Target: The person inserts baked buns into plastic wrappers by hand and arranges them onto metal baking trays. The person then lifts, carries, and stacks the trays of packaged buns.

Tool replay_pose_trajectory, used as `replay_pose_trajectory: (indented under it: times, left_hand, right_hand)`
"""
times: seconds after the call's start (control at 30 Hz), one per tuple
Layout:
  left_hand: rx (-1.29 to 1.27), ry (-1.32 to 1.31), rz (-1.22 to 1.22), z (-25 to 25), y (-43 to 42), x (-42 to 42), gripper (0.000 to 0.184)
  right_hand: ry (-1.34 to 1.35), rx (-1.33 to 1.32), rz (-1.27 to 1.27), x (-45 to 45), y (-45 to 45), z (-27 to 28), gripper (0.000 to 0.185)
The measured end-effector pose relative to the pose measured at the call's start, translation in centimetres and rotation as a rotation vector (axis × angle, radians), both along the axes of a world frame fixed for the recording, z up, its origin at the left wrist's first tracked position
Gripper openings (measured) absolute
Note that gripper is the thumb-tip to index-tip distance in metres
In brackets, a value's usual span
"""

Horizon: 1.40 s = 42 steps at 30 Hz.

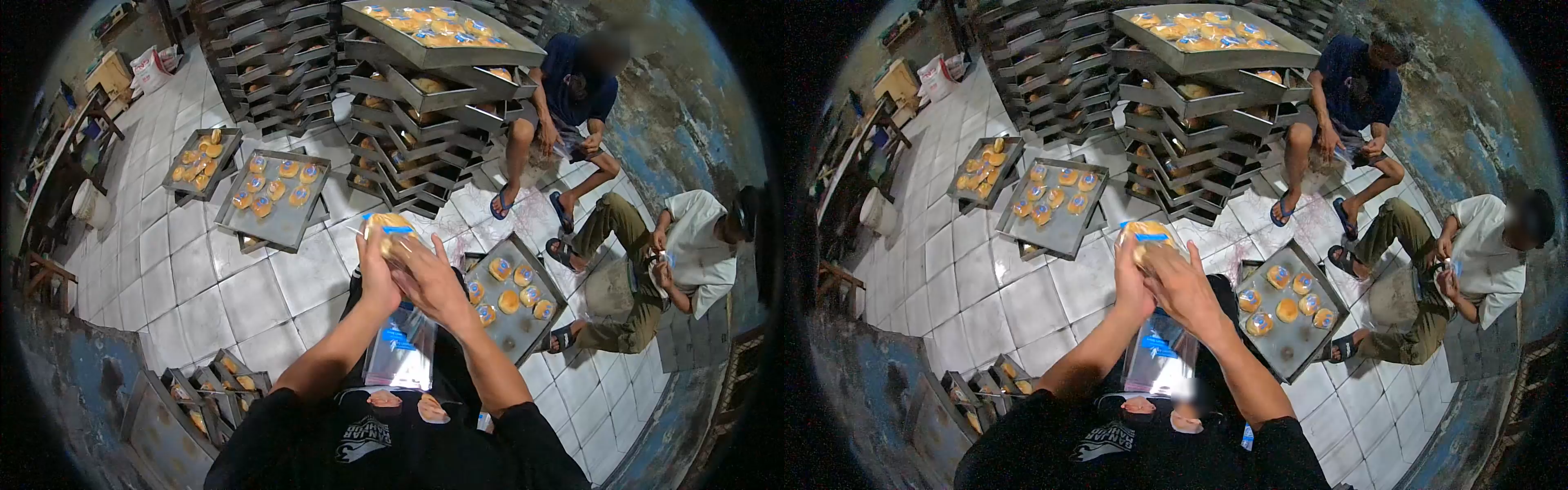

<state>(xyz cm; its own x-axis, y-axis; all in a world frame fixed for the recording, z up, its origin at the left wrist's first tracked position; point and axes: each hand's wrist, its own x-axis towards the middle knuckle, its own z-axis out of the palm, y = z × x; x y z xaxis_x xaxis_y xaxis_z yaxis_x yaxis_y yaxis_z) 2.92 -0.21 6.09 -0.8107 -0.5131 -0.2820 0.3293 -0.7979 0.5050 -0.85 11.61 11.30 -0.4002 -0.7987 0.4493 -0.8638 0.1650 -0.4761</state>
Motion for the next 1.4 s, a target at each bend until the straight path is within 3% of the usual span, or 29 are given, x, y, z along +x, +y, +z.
replay_pose_trajectory:
  times: [0.03, 0.07, 0.1, 0.2, 0.3, 0.47, 0.5, 0.57, 0.6, 0.7, 0.73, 0.83, 0.87, 0.9, 0.97, 1.0, 1.03, 1.1, 1.17, 1.2, 1.3, 1.4]
  left_hand:
    - [0.130, 0.014, -0.091, -0.3, -1.3, 0.1, 0.065]
    - [0.157, -0.034, -0.190, 0.5, -2.2, 0.7, 0.078]
    - [0.160, 0.019, -0.028, 0.8, -1.9, -0.3, 0.076]
    - [0.167, 0.112, -0.178, 0.2, -1.8, -0.4, 0.069]
    - [0.128, 0.033, -0.153, -0.2, -4.7, -0.4, 0.066]
    - [0.131, 0.011, 0.044, -0.6, -5.9, 2.0, 0.067]
    - [0.119, 0.015, 0.054, -0.5, -5.0, 2.0, 0.067]
    - [0.167, -0.022, -0.057, -1.6, -3.6, 1.0, 0.061]
    - [0.174, -0.070, -0.064, -2.0, -3.6, 0.8, 0.059]
    - [0.171, -0.074, -0.009, -1.8, -5.1, 0.3, 0.057]
    - [0.167, -0.065, 0.022, -1.5, -6.1, 1.0, 0.056]
    - [0.132, -0.099, 0.006, 0.2, -6.8, 3.2, 0.057]
    - [0.150, -0.029, -0.155, 1.5, -4.9, 4.4, 0.056]
    - [0.162, 0.050, -0.311, 2.5, -3.3, 5.4, 0.055]
    - [0.037, 0.106, -0.400, 1.3, -3.2, 5.7, 0.053]
    - [-0.235, -0.049, -0.248, 0.1, -2.9, 5.5, 0.053]
    - [-0.515, -0.182, -0.085, -0.8, -3.2, 4.6, 0.053]
    - [-0.596, -0.189, -0.216, -1.4, -4.5, 3.6, 0.047]
    - [-0.605, -0.217, -0.381, -1.7, -5.0, 3.0, 0.045]
    - [-0.617, -0.228, -0.268, -0.6, -4.5, 2.7, 0.038]
    - [-1.208, -0.094, 0.063, -1.9, -5.4, 1.0, 0.031]
    - [-1.027, -0.106, 0.099, -2.9, -5.0, -0.1, 0.027]
  right_hand:
    - [-0.066, -0.072, 0.057, 0.4, 0.4, 0.9, 0.036]
    - [-0.168, -0.111, 0.116, 0.6, 0.5, 1.5, 0.022]
    - [-0.225, -0.102, 0.117, 0.9, 0.4, 1.0, 0.018]
    - [-0.489, -0.090, 0.161, 2.1, -0.2, -0.5, 0.016]
    - [-1.247, 0.081, 0.995, 4.4, 2.6, 2.5, 0.019]
    - [-0.913, -0.258, 0.050, 2.7, 1.7, -1.0, 0.016]
    - [-1.088, -0.274, 0.067, 2.9, 1.1, -1.3, 0.016]
    - [-0.596, -0.230, 0.224, 3.0, -0.9, -2.6, 0.013]
    - [-0.660, -0.223, 0.228, 3.2, -1.2, -2.7, 0.010]
    - [-1.310, 0.053, 0.475, 3.6, 2.7, 1.6, 0.031]
    - [-1.397, -0.160, 0.902, 4.0, 3.6, 1.4, 0.034]
    - [-1.078, -0.220, 0.208, 3.3, 3.1, -1.1, 0.027]
    - [-0.256, -0.179, -0.096, 2.4, 2.6, -1.0, 0.042]
    - [-0.011, -0.171, -0.172, 2.1, 2.5, -0.4, 0.048]
    - [-0.092, -0.308, -0.052, 3.0, 2.2, -0.1, 0.031]
    - [-0.082, -0.288, -0.070, 3.1, 2.0, 0.0, 0.021]
    - [-0.256, -0.235, -0.122, 2.3, 1.7, -0.3, 0.021]
    - [-0.579, -0.121, -0.200, -0.2, 1.0, -2.3, 0.022]
    - [-0.614, -0.198, -0.333, -2.3, 0.4, -5.0, 0.025]
    - [-0.700, -0.211, -0.317, -3.0, 0.2, -5.2, 0.027]
    - [-0.876, -0.214, -0.232, -3.4, 0.0, -5.1, 0.032]
    - [-0.904, -0.267, -0.127, -3.5, -0.3, -5.7, 0.032]
